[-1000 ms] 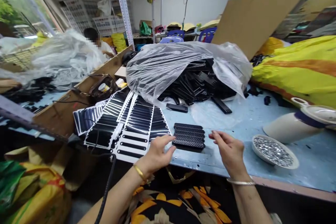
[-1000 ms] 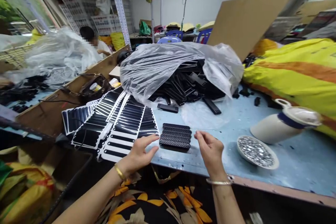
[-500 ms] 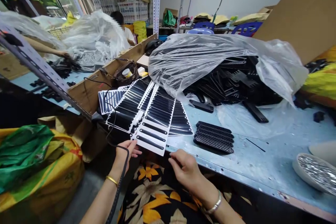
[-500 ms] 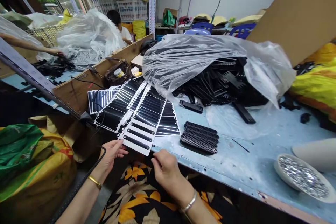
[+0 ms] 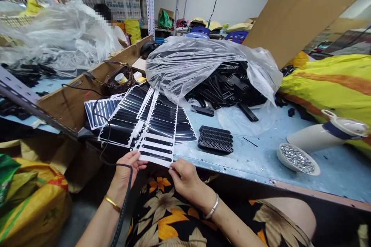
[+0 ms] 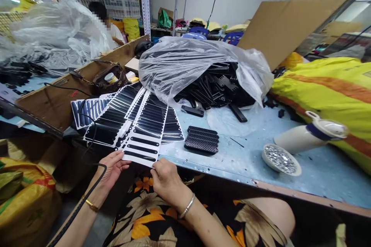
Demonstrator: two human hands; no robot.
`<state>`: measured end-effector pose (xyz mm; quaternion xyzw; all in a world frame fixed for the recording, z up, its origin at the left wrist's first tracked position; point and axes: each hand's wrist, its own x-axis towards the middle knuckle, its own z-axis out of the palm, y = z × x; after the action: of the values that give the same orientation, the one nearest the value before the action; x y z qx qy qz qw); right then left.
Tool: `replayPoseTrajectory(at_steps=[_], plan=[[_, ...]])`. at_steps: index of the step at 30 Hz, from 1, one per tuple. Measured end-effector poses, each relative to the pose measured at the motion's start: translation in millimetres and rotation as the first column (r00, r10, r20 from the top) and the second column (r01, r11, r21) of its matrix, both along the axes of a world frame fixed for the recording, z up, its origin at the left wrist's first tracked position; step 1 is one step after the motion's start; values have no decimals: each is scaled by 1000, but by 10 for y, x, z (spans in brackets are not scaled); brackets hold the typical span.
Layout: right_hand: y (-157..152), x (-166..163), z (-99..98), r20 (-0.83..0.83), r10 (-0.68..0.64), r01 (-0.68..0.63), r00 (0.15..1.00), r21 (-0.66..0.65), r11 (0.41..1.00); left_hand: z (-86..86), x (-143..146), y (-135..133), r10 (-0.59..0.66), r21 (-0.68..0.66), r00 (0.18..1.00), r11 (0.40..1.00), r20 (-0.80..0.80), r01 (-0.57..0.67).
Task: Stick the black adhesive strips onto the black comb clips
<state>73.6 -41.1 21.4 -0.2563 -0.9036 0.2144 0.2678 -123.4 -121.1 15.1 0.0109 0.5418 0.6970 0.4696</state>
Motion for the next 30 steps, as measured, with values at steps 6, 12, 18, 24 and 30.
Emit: replayPoseTrajectory(at_steps=[6,12,18,24,30], plan=[[68,-123,44,-77,-58,60,995,12,998,36,105,-3,-124,89,992,989,31,121],[49,-305,11,-124,-48,13,991,-272,962,126,243,40,-218,140,976,966,-17,218],[107,-362,-9,-130,-107,47,986,-398,916,197,286,158,-233,169,971,956,-57,239],[324,-483,114,-204,-130,32,970,-424,905,319,314,379,-165,188,986,967,-39,170],[570,-546,157,-228,-201,80,953,-450,890,365,355,701,-257,210,964,941,-66,266]])
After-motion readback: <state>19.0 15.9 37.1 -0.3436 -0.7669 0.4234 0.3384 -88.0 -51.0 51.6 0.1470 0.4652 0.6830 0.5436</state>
